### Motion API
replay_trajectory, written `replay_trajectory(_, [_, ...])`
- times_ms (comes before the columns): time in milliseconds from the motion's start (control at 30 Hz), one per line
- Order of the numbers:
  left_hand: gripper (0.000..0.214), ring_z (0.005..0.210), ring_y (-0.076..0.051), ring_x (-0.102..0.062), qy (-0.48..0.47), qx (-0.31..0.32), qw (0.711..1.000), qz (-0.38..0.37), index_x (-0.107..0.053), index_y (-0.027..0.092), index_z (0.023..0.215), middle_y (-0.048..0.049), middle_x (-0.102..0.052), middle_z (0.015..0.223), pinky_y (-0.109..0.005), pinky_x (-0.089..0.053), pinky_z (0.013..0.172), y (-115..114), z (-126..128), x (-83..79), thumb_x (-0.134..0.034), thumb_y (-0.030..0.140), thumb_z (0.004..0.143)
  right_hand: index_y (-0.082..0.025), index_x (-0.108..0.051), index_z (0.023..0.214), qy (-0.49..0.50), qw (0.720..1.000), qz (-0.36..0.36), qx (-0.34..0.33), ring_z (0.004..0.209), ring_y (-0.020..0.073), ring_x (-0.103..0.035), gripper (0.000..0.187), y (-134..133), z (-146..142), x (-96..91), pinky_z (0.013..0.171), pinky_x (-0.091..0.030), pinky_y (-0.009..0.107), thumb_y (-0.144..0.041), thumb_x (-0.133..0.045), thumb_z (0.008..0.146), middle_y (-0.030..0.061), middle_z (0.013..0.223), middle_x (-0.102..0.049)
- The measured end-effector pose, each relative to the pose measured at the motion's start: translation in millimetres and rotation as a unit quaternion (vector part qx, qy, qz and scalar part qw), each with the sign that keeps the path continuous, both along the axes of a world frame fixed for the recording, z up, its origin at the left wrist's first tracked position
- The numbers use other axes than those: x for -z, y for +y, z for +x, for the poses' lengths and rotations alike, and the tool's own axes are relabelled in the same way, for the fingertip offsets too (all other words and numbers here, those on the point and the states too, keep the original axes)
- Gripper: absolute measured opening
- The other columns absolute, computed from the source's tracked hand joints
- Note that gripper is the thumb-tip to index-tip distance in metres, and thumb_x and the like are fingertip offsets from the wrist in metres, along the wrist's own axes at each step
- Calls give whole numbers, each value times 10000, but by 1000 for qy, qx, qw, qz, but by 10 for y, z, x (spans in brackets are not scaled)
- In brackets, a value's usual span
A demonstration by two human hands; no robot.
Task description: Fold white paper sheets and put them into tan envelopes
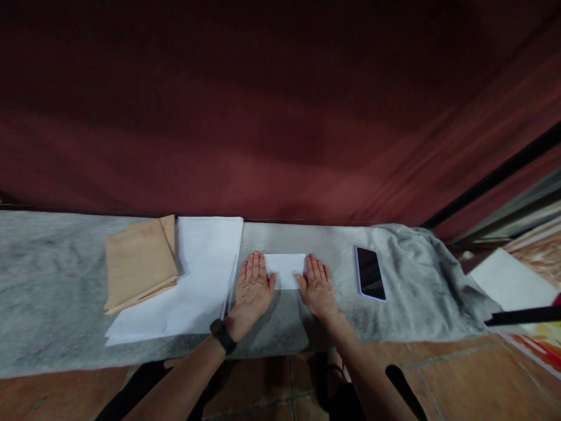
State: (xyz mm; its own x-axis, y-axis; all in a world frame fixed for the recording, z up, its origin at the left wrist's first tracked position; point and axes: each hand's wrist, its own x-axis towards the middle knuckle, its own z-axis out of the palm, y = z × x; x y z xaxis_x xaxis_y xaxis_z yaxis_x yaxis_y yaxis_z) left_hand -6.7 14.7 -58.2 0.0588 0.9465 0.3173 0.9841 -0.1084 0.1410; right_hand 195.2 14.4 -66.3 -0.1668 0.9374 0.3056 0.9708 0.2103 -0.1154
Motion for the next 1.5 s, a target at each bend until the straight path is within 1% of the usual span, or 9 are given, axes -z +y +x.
replay_trajectory(100, [623, 1506, -340, -278, -14, 24, 1000, 11, -379, -61, 1481, -272, -332, 1583, -513, -275, 1221, -35, 39, -38, -343, 325, 994, -17, -393, 1514, 8, 1000, 5, 22, 1458, 315, -372, 639, -17, 24, -6, 1190, -271, 490, -455, -280, 1064, 217, 1570, -393])
replay_trajectory(200, [603, 1517, -302, -263, -17, 89, 996, 14, -345, -19, 1512, -231, -336, 1599, -490, -281, 1227, -119, 154, -25, -342, 287, 993, -31, -371, 1529, 27, 999, 3, 26, 1463, 304, -372, 632, -61, -41, -69, 1192, -279, 484, -447, -256, 1068, 201, 1582, -379])
replay_trajectory(367, [591, 1519, -262, -260, 23, 177, 984, 14, -318, 38, 1539, -191, -363, 1599, -472, -298, 1224, -262, 301, 138, -315, 161, 960, -136, -355, 1555, 46, 996, -20, -74, 1492, 230, -331, 563, -208, -291, -131, 1215, -273, 425, -415, -265, 1075, 105, 1610, -358])
replay_trajectory(500, [616, 1511, -261, -280, 29, 168, 985, 30, -291, 56, 1555, -184, -381, 1591, -474, -301, 1219, -293, 237, 204, -306, 140, 945, -135, -383, 1540, 40, 996, -13, -84, 1478, 221, -360, 543, -288, -368, -75, 1215, -272, 425, -405, -295, 1078, 115, 1571, -427])
replay_trajectory(767, [622, 1483, -296, -349, 9, 109, 994, 3, -379, 13, 1504, -224, -405, 1563, -473, -329, 1202, -349, -41, 46, -359, 361, 990, -95, -368, 1541, 6, 999, 0, -46, 1465, 261, -377, 587, -303, -224, -52, 1203, -273, 453, -437, -318, 1067, 145, 1589, -387])
replay_trajectory(1033, [647, 1475, -304, -363, 9, 85, 996, 1, -401, 4, 1484, -234, -439, 1538, -499, -316, 1205, -357, -142, 59, -355, 419, 990, -66, -367, 1538, 4, 1000, -18, -23, 1476, 291, -350, 625, -313, -3, -33, 1202, -263, 478, -464, -295, 1062, 170, 1587, -385])
replay_trajectory(1200, [625, 1462, -330, -381, 8, 69, 997, 22, -413, -35, 1464, -264, -433, 1531, -502, -317, 1205, -351, -67, -10, -349, 373, 996, -48, -380, 1527, 10, 1000, -21, -15, 1479, 291, -344, 610, -313, -18, -69, 1203, -269, 480, -438, -302, 1064, 182, 1580, -392])
replay_trajectory(1333, [614, 1497, -305, -313, 17, 126, 991, 35, -331, 2, 1523, -229, -403, 1565, -502, -315, 1210, -351, 132, -64, -349, 320, 998, -77, -334, 1555, 27, 999, -20, -24, 1489, 275, -331, 591, -268, -113, -123, 1212, -266, 488, -407, -290, 1067, 168, 1597, -363])
replay_trajectory(1500, [631, 1506, -265, -295, 45, 183, 981, 42, -195, 47, 1580, -189, -366, 1598, -499, -299, 1217, -401, 352, 77, -303, 144, 966, -135, -325, 1565, 47, 995, -37, -85, 1503, 232, -308, 562, -294, -250, -176, 1227, -252, 465, -393, -222, 1078, 105, 1616, -340])
